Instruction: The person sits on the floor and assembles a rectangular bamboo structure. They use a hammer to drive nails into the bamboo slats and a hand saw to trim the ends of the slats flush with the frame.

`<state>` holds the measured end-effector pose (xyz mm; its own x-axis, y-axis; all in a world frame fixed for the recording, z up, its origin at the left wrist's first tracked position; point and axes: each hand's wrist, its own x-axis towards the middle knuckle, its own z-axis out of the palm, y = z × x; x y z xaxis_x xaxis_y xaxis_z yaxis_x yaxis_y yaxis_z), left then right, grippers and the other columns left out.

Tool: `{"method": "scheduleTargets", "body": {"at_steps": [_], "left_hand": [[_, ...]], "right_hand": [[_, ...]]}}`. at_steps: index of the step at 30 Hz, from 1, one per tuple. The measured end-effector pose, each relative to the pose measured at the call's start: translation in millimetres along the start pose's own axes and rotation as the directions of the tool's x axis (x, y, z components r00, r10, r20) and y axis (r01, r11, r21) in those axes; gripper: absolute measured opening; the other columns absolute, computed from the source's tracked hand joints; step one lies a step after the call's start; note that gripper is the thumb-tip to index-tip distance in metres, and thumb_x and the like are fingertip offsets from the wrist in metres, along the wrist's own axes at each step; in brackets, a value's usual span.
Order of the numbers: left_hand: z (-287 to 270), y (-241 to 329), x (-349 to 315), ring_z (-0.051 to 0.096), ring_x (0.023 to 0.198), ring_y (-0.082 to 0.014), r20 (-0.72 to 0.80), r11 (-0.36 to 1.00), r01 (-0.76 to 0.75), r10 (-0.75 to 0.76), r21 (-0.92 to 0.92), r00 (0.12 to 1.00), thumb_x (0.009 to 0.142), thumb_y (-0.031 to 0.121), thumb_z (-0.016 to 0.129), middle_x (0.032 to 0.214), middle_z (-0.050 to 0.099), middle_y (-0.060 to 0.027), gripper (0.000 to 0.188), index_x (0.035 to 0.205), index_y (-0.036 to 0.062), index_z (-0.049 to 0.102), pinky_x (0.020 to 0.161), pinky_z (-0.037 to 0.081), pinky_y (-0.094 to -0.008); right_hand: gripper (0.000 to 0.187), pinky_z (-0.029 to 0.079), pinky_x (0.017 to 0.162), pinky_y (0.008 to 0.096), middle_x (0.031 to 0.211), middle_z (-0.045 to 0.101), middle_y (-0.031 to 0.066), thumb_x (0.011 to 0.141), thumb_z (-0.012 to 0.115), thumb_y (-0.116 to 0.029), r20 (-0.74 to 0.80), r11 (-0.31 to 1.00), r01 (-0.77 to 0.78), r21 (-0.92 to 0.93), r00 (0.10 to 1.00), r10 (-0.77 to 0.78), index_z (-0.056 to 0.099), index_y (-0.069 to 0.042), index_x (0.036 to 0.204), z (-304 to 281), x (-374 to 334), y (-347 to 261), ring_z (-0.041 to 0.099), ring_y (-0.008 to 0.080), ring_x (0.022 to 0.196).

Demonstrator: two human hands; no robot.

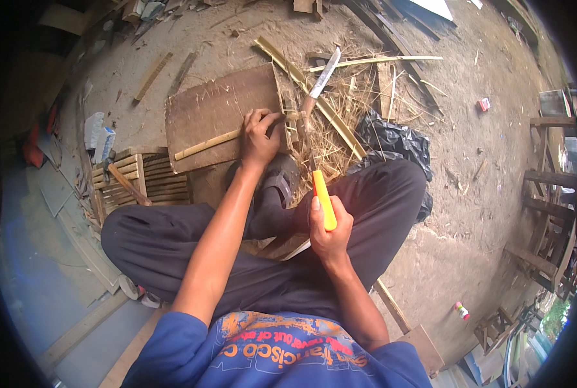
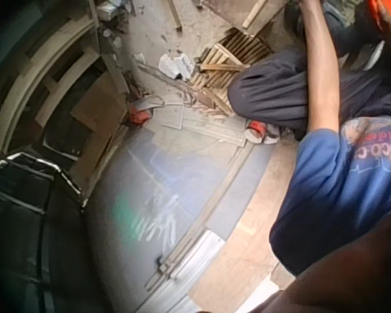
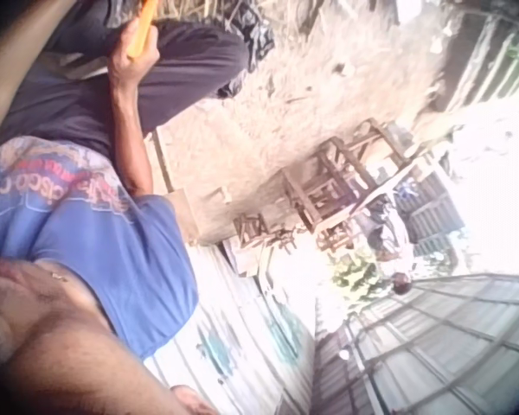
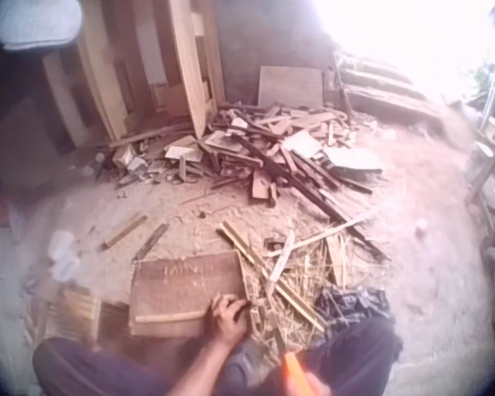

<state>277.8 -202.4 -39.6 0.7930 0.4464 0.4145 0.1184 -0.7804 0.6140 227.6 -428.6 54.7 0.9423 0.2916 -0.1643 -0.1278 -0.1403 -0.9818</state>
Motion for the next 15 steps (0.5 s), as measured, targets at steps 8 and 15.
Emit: {"method": "scheduleTargets", "body": {"at_steps": [8, 15], "left_hand": [[2, 1, 5, 0.057, 0.096, -0.0366, -0.008, 0.997, -0.049, 0.05, 0.058, 0.999, 0.078, 0.015, 0.071, 0.096, 0.062, -0.014, 0.02, 0.095, 0.0052, 0.07, 0.097, 0.042, -0.0484], [9, -2, 8, 0.058, 0.1, -0.0302, -0.024, 0.998, 0.009, -0.007, 0.066, 1.0, 0.083, 0.021, 0.068, 0.099, 0.064, -0.0071, 0.014, 0.091, 0.0098, 0.071, 0.105, 0.037, -0.0506]], "right_hand": [[0.027, 0.037, 0.049, 0.0266, 0.058, 0.048, 0.0004, 0.097, 0.06, -0.021, -0.021, 0.999, 0.043, -0.024, 0.999, -0.043, 0.056, 0.001, 0.082, 23, 10, 10, 0.043, 0.0059, 0.055], [0.025, 0.037, 0.046, 0.0285, 0.054, 0.047, 0.0039, 0.095, 0.061, -0.018, -0.004, 0.977, 0.151, -0.15, 0.988, -0.153, 0.055, 0.0, 0.079, 26, 14, 11, 0.042, 0.0078, 0.049]]}}
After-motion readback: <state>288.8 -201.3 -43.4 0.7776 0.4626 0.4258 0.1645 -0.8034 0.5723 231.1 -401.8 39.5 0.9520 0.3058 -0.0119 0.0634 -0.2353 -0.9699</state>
